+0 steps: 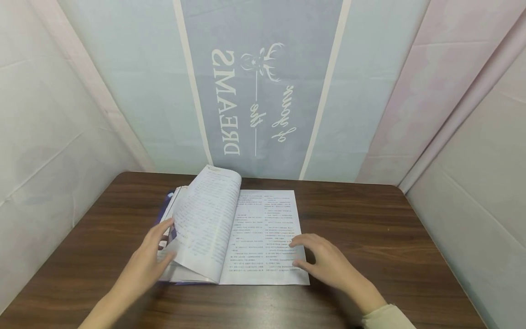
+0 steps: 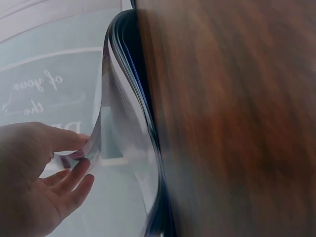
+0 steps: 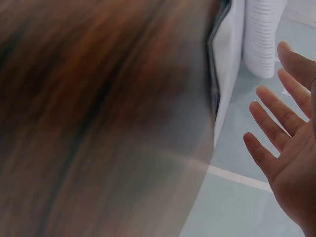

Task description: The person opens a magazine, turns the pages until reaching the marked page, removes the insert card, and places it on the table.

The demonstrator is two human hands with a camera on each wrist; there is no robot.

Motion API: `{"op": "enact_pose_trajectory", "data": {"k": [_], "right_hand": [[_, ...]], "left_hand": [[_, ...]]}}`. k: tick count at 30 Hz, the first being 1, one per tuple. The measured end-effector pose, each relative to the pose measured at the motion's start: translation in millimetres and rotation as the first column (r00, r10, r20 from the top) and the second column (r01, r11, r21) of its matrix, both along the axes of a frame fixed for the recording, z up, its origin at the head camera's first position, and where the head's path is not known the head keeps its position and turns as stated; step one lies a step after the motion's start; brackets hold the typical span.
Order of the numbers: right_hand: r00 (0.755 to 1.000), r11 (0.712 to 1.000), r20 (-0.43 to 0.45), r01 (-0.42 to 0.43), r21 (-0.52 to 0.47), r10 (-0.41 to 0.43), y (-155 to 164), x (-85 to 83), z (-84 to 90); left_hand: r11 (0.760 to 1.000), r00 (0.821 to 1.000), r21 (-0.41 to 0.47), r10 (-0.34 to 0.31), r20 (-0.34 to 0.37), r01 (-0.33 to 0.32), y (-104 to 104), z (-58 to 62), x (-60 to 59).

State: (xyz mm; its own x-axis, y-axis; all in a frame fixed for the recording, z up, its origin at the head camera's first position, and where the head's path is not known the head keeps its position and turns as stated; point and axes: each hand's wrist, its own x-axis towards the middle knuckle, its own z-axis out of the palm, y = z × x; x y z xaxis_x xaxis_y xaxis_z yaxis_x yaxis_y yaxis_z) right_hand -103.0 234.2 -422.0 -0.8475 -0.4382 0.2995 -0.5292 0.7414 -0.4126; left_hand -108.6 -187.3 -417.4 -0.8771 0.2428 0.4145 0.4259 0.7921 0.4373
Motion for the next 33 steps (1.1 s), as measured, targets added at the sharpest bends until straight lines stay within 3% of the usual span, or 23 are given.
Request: {"op": "enact_pose_trajectory", "data": {"k": [6,14,18,25,29,33], "right_hand": [[0.996,1.0,0.085,-0.005,0.028,0.003,8,0.2,-7.5],[0.994,0.998,0.095,-0.05,0.034,0.046,20,-2.5,-18.8],[0.991,0.997,0.116,-0.072,0.03,0.068,22,-2.1,-21.1],[0.973,0.996,0.228,-0.058,0.06,0.043,21,-1.9,-20.0],[0.976,0.996,0.206,-0.076,0.056,0.063,23,-1.3,-21.4],[0.977,0.996,0.206,-0.069,0.064,0.054,22,-0.6,-22.7]], "left_hand": [[0.999,0.993,-0.025,0.037,0.111,-0.034,-11,-2.2,2.5],[0.998,0.973,-0.045,0.048,0.226,-0.038,-23,-6.6,4.7],[0.997,0.971,-0.07,0.036,0.235,-0.02,-29,-10.2,5.5],[0.994,0.964,-0.103,-0.002,0.264,0.03,-40,-15.8,7.6],[0.991,0.97,-0.125,-0.015,0.243,0.047,-45,-18.3,8.5],[0.984,0.969,-0.178,0.026,0.247,0.019,-49,-18.5,9.3]]}}
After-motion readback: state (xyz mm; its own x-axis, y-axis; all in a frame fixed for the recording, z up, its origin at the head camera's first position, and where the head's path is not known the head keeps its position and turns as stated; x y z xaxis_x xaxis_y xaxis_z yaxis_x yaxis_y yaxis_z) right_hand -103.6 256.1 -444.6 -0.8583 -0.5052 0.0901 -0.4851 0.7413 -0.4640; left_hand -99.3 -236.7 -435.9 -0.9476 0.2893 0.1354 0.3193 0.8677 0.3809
